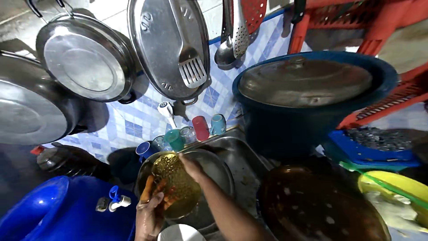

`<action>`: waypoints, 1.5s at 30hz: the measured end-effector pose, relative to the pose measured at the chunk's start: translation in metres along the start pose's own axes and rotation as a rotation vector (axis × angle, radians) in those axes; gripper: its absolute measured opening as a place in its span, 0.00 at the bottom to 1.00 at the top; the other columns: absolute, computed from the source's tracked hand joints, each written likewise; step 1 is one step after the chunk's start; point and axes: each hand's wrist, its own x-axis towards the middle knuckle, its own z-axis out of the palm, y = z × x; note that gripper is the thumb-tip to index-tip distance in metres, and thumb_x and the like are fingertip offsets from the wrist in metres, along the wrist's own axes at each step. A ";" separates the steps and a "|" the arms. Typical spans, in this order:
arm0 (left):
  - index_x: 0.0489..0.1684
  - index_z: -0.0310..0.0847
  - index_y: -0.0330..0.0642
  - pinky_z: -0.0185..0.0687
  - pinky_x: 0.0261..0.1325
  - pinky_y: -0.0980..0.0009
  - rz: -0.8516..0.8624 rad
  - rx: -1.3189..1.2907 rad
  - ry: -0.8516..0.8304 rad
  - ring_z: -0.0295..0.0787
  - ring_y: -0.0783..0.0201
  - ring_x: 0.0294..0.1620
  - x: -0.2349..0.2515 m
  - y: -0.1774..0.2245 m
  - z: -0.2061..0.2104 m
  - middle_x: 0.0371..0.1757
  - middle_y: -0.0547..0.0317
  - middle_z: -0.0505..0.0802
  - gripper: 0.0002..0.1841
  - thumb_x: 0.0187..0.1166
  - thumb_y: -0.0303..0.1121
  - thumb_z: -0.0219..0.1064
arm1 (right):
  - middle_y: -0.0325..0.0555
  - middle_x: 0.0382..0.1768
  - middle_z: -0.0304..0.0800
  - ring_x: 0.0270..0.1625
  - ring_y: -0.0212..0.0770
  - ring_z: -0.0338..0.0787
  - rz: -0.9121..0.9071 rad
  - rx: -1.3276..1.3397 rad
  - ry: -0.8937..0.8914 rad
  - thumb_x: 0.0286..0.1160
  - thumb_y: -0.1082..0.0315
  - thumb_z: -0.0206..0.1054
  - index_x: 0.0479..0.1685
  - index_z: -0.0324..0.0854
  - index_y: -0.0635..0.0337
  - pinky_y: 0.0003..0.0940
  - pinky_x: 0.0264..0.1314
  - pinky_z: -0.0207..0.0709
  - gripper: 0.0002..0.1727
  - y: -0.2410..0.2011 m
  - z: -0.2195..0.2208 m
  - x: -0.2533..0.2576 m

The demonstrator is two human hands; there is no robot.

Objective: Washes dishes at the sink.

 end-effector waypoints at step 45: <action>0.73 0.69 0.36 0.87 0.38 0.60 -0.201 0.252 0.194 0.88 0.59 0.35 0.037 0.012 0.001 0.40 0.48 0.89 0.19 0.95 0.39 0.46 | 0.60 0.84 0.70 0.88 0.49 0.67 -0.109 0.138 -0.358 0.97 0.51 0.41 0.85 0.68 0.66 0.50 0.92 0.56 0.32 -0.021 0.057 -0.081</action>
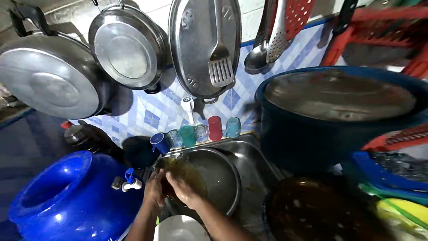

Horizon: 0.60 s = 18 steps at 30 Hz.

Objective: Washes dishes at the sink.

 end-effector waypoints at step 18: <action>0.92 0.54 0.44 0.95 0.53 0.55 0.434 0.142 -0.392 0.96 0.49 0.55 -0.062 0.019 -0.045 0.65 0.44 0.91 0.30 0.88 0.39 0.43 | 0.60 0.60 0.82 0.50 0.45 0.89 0.256 0.307 0.415 0.87 0.77 0.56 0.74 0.71 0.70 0.38 0.53 0.85 0.19 0.051 -0.038 -0.053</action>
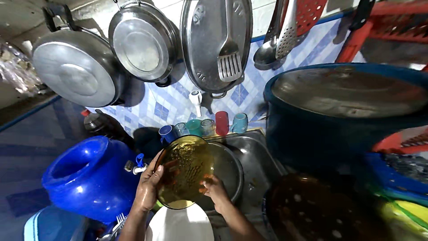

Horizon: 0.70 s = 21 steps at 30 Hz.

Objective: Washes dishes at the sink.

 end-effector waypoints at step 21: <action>0.66 0.76 0.26 0.92 0.39 0.65 -0.418 0.042 0.458 0.94 0.60 0.36 -0.110 -0.031 0.002 0.46 0.46 0.94 0.14 0.89 0.23 0.55 | 0.45 0.30 0.83 0.28 0.35 0.82 -0.332 -0.214 0.057 0.93 0.68 0.50 0.59 0.82 0.72 0.31 0.37 0.80 0.18 -0.005 -0.016 -0.055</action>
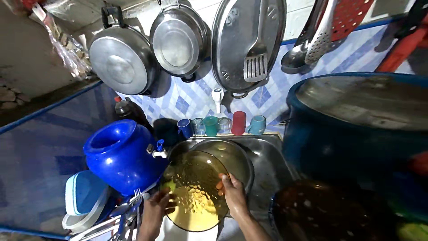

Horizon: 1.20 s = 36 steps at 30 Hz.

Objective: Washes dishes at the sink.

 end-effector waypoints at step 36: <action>0.52 0.85 0.29 0.92 0.40 0.60 -0.140 0.085 0.197 0.93 0.59 0.36 -0.084 -0.081 -0.035 0.42 0.47 0.94 0.11 0.75 0.22 0.68 | 0.62 0.65 0.84 0.66 0.48 0.85 0.368 -0.197 -0.349 0.92 0.71 0.53 0.74 0.76 0.68 0.46 0.71 0.78 0.19 0.027 0.009 -0.026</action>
